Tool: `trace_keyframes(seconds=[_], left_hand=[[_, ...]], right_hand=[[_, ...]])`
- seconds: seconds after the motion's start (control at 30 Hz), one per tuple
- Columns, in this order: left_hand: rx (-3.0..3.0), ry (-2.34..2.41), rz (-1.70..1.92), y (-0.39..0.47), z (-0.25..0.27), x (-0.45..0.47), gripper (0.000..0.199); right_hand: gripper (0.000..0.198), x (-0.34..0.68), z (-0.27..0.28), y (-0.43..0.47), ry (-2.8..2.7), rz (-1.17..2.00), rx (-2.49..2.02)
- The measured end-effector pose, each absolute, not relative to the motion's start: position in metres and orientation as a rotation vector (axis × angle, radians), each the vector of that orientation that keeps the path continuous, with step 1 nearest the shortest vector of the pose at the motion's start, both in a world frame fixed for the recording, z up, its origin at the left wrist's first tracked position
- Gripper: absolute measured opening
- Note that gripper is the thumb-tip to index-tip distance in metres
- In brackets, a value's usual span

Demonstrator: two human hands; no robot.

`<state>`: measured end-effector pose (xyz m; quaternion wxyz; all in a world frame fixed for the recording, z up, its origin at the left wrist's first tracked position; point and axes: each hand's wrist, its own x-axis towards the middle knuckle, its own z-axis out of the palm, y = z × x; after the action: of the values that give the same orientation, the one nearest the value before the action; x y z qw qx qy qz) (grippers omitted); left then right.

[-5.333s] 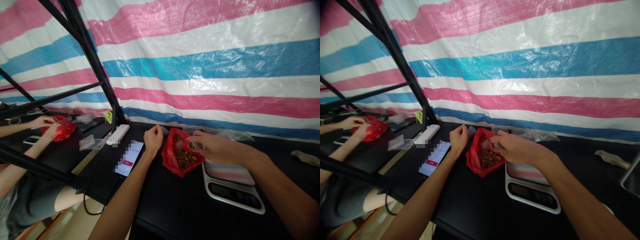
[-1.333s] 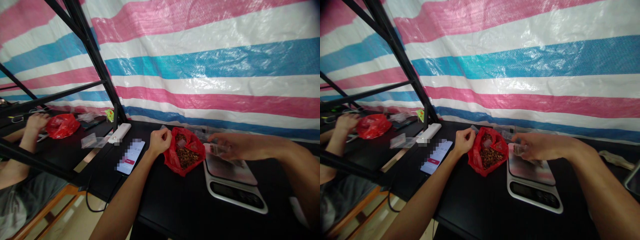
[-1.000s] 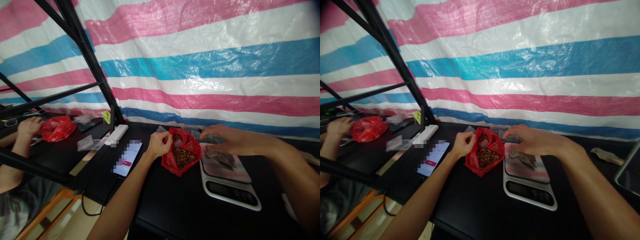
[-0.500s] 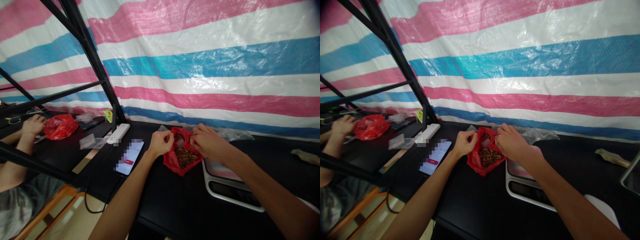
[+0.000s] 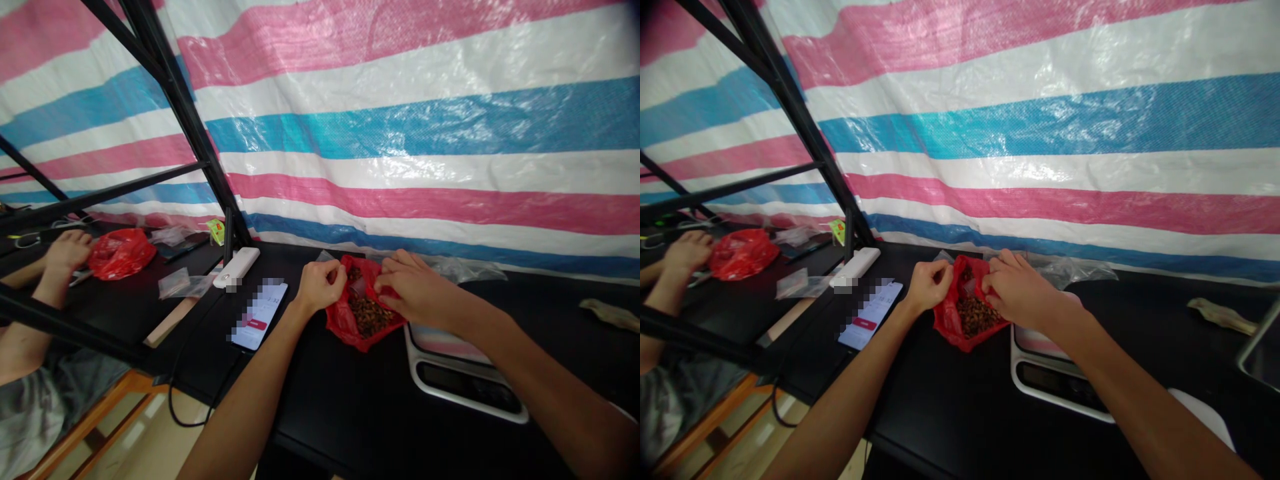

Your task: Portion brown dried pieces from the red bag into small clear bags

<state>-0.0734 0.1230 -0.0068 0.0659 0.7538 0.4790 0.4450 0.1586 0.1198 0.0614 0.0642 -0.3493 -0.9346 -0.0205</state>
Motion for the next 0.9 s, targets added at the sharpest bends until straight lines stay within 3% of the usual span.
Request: trace_keyframes(seconds=[0.23, 0.53, 0.73, 0.9], left_hand=[[2.262, 1.466, 1.346, 0.122, -0.005, -0.073, 0.041], [2.252, 1.467, 1.3, 0.124, -0.007, -0.074, 0.04], [2.302, 1.41, 1.244, 0.115, -0.001, -0.063, 0.039], [2.425, 1.214, 1.081, 0.103, 0.012, -0.042, 0.023]], right_hand=[[0.013, 0.184, 0.087, 0.115, -2.832, 0.237, -1.015], [0.036, 0.235, 0.084, 0.139, -2.676, 0.584, -1.745], [0.031, 0.228, 0.081, 0.143, -2.722, 0.659, -1.73], [0.037, 0.228, 0.087, 0.143, -2.584, 0.825, -1.336]])
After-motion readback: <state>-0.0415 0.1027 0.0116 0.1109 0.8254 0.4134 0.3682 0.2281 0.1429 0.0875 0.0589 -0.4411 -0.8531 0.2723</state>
